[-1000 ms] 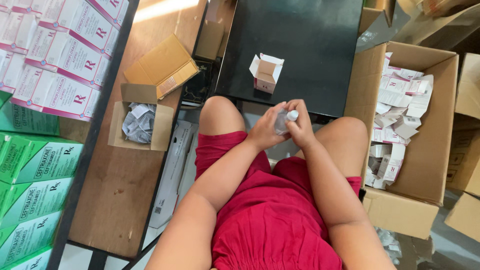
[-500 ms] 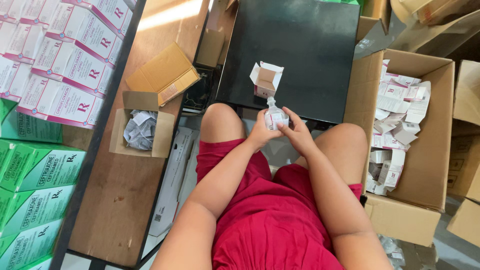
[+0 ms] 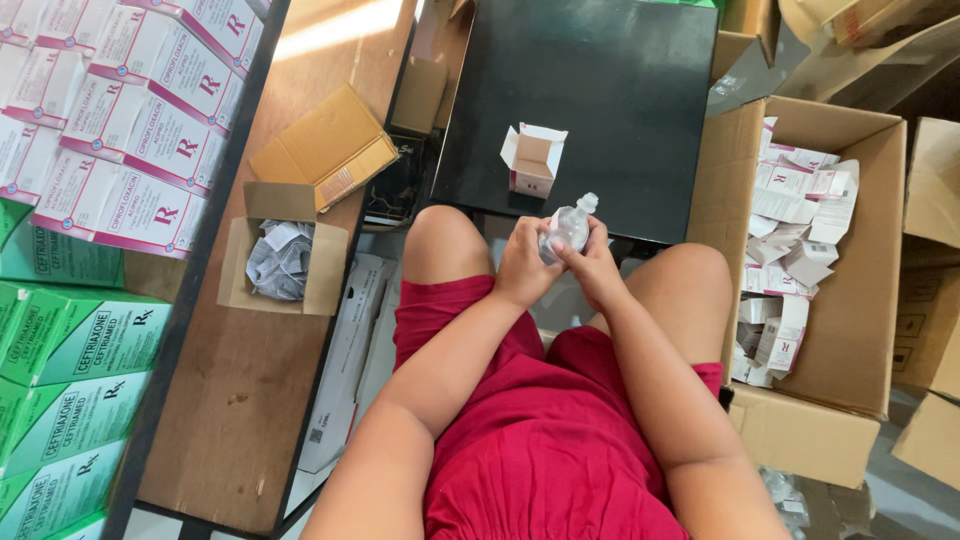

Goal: The person sits on the floor and repeatedly picks up small white boxes and plastic-wrapped bottles from a nearby cardboard box. They open each box, insert the bottle, close the box, and place it on a shelf. The process is repeated for multiple units.

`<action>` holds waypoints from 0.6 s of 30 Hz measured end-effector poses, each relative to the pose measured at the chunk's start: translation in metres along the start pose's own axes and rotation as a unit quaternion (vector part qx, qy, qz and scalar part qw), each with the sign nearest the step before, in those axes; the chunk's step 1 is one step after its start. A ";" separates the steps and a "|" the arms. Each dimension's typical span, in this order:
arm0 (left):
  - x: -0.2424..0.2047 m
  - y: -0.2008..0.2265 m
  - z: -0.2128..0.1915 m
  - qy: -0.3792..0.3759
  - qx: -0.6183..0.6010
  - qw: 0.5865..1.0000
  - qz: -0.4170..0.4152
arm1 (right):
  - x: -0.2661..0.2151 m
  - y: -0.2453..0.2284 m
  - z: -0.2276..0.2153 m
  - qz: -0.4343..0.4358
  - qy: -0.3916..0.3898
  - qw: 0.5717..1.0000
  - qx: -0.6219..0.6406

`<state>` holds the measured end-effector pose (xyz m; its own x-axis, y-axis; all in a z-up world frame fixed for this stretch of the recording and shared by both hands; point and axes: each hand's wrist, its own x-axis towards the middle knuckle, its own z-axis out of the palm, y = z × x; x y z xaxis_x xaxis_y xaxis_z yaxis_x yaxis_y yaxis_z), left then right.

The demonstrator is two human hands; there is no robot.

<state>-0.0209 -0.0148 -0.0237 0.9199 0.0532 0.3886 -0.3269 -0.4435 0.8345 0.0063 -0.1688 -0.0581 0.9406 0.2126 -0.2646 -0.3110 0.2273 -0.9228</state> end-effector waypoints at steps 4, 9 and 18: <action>0.004 0.010 -0.004 0.010 0.007 0.999 -0.038 | -0.001 -0.009 0.004 -0.057 -0.023 0.998 0.005; 0.006 0.009 -0.005 0.045 0.065 0.995 0.059 | -0.002 -0.014 0.005 -0.016 -0.047 0.998 0.049; -0.001 0.012 -0.009 -0.003 0.064 0.991 0.114 | -0.010 -0.023 0.011 -0.020 -0.063 0.991 0.117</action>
<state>-0.0279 -0.0123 -0.0102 0.8271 -0.0663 0.5581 -0.4959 -0.5537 0.6690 0.0029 -0.1654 -0.0309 0.9329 0.3122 -0.1796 -0.3114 0.4484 -0.8378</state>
